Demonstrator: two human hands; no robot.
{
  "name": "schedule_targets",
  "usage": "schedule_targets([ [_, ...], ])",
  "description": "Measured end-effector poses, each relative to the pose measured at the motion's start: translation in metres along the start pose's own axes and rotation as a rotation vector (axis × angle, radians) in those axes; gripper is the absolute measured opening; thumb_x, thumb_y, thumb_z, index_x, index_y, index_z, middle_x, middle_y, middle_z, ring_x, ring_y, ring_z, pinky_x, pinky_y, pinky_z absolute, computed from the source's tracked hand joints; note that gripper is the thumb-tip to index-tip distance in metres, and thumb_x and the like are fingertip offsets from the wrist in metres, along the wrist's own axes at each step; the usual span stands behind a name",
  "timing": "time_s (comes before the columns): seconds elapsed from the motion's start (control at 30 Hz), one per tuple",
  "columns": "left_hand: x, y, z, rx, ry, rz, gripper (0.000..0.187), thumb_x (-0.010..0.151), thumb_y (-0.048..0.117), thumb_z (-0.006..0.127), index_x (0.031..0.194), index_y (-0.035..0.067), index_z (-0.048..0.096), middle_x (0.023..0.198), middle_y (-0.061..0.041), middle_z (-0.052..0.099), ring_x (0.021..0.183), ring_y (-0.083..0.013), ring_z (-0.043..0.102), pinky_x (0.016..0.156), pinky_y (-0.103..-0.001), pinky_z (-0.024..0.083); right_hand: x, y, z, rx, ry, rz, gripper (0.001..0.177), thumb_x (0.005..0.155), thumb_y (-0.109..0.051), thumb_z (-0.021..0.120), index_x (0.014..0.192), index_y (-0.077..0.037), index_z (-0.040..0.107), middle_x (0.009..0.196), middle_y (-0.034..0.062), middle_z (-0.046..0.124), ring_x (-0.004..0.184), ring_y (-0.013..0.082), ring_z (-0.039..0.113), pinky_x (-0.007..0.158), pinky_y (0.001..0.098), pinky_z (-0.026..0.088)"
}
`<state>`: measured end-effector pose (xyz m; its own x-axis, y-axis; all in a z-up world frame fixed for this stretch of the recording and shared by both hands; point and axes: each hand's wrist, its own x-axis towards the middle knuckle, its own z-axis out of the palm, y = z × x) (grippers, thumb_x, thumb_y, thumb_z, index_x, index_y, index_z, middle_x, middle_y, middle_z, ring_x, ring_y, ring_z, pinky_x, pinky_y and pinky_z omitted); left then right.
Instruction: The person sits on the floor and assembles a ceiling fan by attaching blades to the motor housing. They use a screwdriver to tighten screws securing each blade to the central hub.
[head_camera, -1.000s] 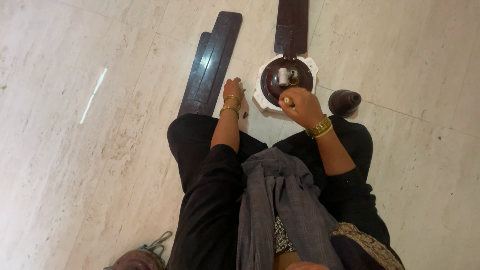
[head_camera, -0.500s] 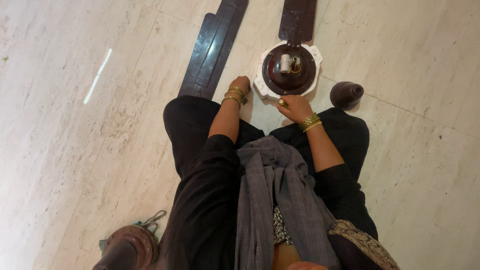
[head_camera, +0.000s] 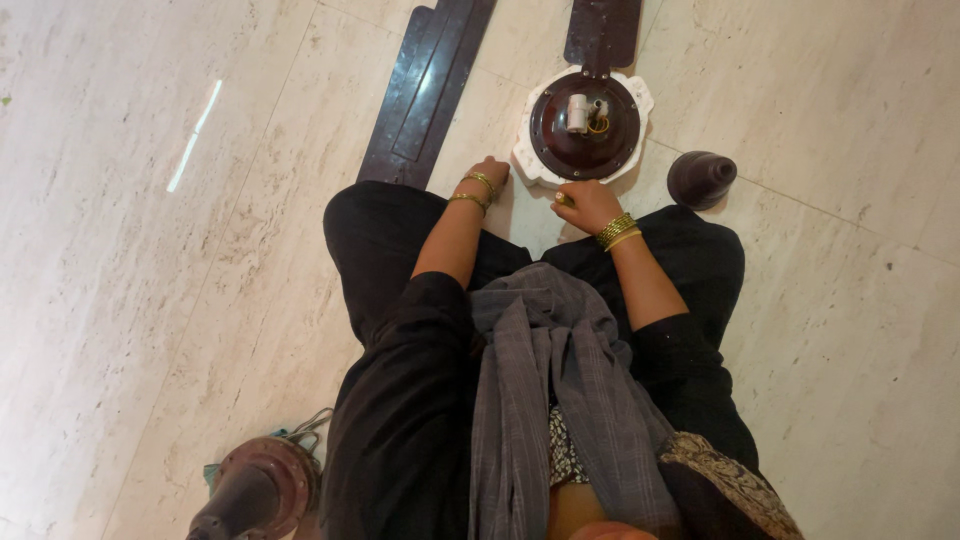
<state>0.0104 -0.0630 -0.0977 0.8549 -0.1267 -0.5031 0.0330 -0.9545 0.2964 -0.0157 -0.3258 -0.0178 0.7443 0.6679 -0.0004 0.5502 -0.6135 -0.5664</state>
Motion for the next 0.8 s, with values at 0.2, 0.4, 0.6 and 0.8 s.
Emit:
schedule_targets([
  [0.2,0.008,0.005,0.025,0.054,0.042,0.050,0.029,0.094,0.007,0.059,0.121,0.008,0.071,0.133,-0.024,0.058,0.118,-0.0392,0.064,0.100,-0.043,0.056,0.001,0.004,0.007,0.007,-0.020,-0.002,0.030,0.087,-0.036,0.075,0.091,-0.007,0.072,0.085,0.0164,0.071,0.082,0.0379,0.069,0.072,0.0493,0.053],
  [0.4,0.007,0.018,0.030,-0.041,0.051,0.067,0.031,0.094,0.008,0.056,0.123,0.009,0.069,0.132,-0.025,0.056,0.119,-0.0401,0.062,0.101,-0.044,0.053,0.004,0.011,0.013,-0.030,-0.054,-0.005,0.029,0.086,-0.037,0.075,0.090,-0.008,0.071,0.085,0.0169,0.071,0.083,0.0386,0.068,0.072,0.0503,0.053],
  [0.6,-0.006,0.020,0.021,-0.071,0.046,0.060,0.031,0.090,0.009,0.066,0.121,0.008,0.070,0.123,-0.024,0.066,0.114,-0.0389,0.066,0.096,-0.045,0.057,0.002,0.014,0.017,-0.006,-0.078,0.000,0.029,0.086,-0.036,0.075,0.090,-0.008,0.070,0.086,0.0168,0.071,0.084,0.0389,0.068,0.073,0.0503,0.053],
  [0.8,0.009,-0.027,-0.038,-0.049,-0.173,0.011,0.049,0.066,0.019,0.093,0.110,0.006,0.074,0.110,-0.016,0.075,0.104,-0.0316,0.073,0.089,-0.042,0.060,0.001,0.017,0.018,-0.005,-0.069,0.006,0.029,0.086,-0.036,0.075,0.092,-0.009,0.070,0.086,0.0168,0.071,0.085,0.0388,0.068,0.073,0.0497,0.053],
])
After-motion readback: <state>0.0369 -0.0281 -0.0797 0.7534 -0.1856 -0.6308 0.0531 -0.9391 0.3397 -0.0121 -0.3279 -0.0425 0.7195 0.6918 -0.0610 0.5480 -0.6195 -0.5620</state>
